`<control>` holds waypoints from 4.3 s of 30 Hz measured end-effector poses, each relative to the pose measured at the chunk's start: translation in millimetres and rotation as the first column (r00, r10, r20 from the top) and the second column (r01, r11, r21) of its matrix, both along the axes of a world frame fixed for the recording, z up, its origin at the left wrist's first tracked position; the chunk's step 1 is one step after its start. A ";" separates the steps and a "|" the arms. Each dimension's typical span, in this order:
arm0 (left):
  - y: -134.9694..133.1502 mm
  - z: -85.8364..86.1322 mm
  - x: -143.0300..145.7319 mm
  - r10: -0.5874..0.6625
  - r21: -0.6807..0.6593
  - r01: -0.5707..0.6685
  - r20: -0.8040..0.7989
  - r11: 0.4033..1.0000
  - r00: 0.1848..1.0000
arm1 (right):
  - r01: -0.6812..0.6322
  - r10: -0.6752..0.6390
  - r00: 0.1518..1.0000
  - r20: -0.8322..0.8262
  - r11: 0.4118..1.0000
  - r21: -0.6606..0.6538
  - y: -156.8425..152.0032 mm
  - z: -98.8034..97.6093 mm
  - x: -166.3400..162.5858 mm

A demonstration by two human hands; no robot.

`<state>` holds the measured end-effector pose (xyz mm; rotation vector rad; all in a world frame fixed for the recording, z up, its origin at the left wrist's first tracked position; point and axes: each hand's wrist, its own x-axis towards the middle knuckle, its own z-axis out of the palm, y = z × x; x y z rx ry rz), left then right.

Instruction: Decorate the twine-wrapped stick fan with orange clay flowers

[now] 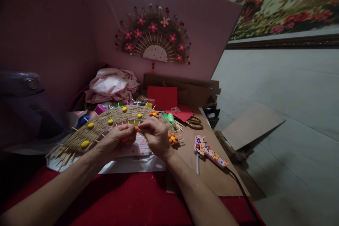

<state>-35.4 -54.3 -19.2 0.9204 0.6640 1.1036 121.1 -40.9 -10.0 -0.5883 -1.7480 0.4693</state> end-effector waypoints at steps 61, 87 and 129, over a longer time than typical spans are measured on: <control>-2.1 6.8 2.1 0.155 0.111 -0.139 -0.155 0.984 0.976 | 0.005 -0.004 0.995 0.102 1.000 -0.008 3.3 0.4 5.0; 33.8 14.8 41.7 0.820 0.812 0.116 -0.568 0.572 -0.072 | 0.670 -0.600 0.723 0.342 0.729 -0.137 68.3 -24.1 59.5; 53.8 -0.2 62.3 0.888 0.874 0.200 -0.398 0.443 -0.230 | 0.768 -0.662 0.574 0.482 0.640 -0.036 57.1 -14.8 52.6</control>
